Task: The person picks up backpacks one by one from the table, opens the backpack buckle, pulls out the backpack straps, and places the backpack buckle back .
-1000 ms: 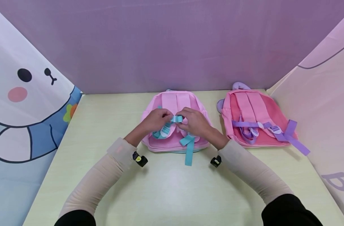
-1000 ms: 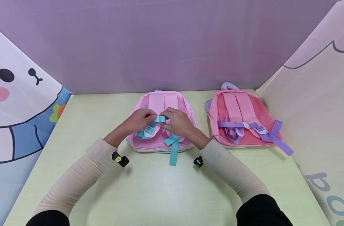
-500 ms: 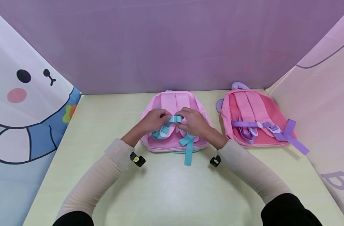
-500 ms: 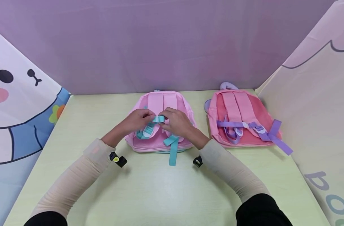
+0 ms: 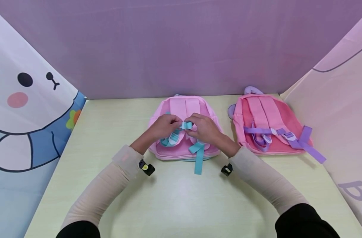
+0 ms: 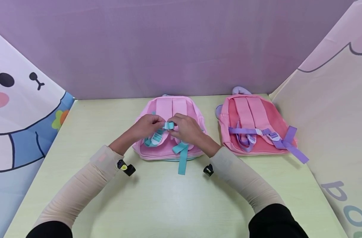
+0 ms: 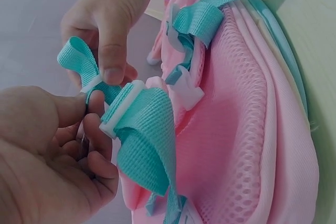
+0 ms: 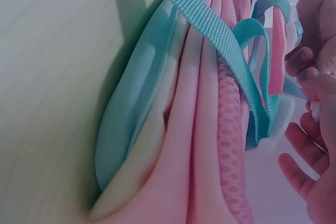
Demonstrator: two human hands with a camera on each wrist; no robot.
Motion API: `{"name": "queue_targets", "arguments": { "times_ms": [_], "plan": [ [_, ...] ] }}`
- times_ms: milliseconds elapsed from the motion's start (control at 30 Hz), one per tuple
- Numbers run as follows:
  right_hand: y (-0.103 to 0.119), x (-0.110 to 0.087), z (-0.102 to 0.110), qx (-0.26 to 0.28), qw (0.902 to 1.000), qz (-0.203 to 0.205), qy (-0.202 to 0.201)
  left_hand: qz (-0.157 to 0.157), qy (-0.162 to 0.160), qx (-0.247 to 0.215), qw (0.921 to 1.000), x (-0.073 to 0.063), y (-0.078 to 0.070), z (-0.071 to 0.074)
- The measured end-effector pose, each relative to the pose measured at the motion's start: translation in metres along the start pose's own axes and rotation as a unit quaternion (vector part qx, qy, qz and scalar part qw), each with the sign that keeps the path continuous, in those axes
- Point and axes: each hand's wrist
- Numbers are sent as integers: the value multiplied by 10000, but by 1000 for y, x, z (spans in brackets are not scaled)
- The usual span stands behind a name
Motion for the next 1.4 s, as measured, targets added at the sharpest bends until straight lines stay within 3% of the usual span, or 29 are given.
{"name": "queue_targets", "arguments": {
  "times_ms": [300, 600, 867, 1067, 1400],
  "plan": [
    [1, 2, 0, 69, 10000, -32, -10, 51, 106, -291, 9995, 0, -2, 4],
    [4, 5, -5, 872, 9961, -36, -137, 347, 315, -719, 9963, 0, 1, 8],
    [4, 12, -6, 1472, 9890, -9, -116, 194, 307, -1047, 9938, 2, 7, 11],
    [4, 13, -7, 1527, 9882, -56, -20, 341, 417, -1070, 9928, 3, 9, 12],
    [5, 13, -7, 1387, 9903, -129, 5, 280, 489, -1028, 9931, 2, 8, 12]
  ]
}}
Point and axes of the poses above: each hand's wrist, its own x-axis towards the middle knuckle, its own z-axis out of the back of the hand, y = z × x, and after that the axes turned 10 degrees about y, right-handed
